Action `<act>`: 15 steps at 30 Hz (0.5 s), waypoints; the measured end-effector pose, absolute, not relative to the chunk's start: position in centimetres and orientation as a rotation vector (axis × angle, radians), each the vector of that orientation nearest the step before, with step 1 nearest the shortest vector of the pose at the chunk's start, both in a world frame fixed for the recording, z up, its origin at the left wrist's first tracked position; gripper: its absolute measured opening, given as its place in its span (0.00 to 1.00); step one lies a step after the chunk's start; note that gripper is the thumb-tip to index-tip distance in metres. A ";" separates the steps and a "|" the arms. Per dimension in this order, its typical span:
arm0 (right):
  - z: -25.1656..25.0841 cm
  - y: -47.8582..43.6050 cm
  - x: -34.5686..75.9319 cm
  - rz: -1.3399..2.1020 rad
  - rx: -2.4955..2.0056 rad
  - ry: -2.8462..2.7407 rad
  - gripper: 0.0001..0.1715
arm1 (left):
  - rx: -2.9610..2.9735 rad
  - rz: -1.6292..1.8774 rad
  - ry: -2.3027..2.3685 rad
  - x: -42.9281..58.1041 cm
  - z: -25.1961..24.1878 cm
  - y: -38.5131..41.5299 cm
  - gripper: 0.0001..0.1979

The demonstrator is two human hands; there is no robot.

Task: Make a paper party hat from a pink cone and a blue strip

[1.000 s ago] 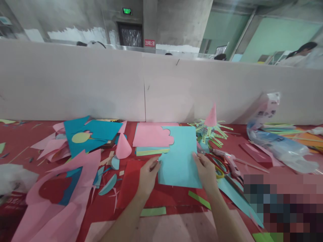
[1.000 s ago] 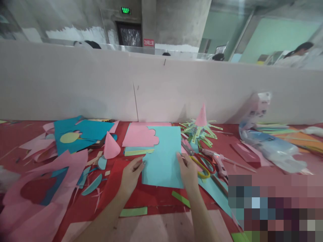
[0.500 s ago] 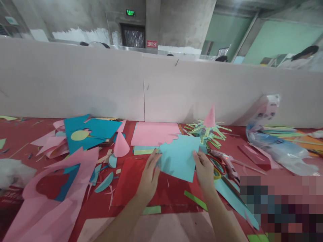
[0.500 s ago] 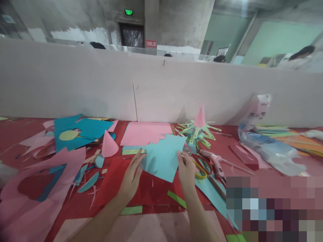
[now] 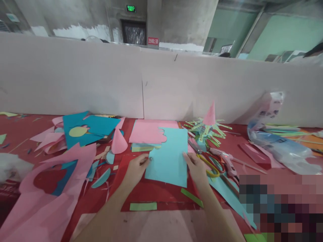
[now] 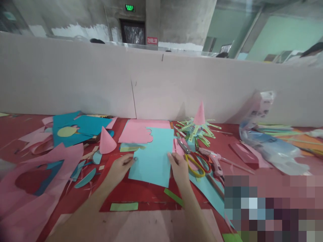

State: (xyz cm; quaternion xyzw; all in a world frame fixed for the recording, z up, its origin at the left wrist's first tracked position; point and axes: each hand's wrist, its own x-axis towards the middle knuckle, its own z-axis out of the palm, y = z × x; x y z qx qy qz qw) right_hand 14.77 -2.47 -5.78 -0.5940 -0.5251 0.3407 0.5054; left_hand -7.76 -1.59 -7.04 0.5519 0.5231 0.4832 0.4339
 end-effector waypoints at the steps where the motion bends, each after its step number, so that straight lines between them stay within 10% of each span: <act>1: -5.8 -2.5 14.6 0.858 -1.441 -1.291 0.21 | 1.384 1.219 1.329 -8.0 -7.1 -1.7 0.08; 15: -6.3 -2.0 16.3 0.499 -1.634 -1.209 0.19 | 1.399 1.371 1.485 -8.6 -7.8 -2.3 0.11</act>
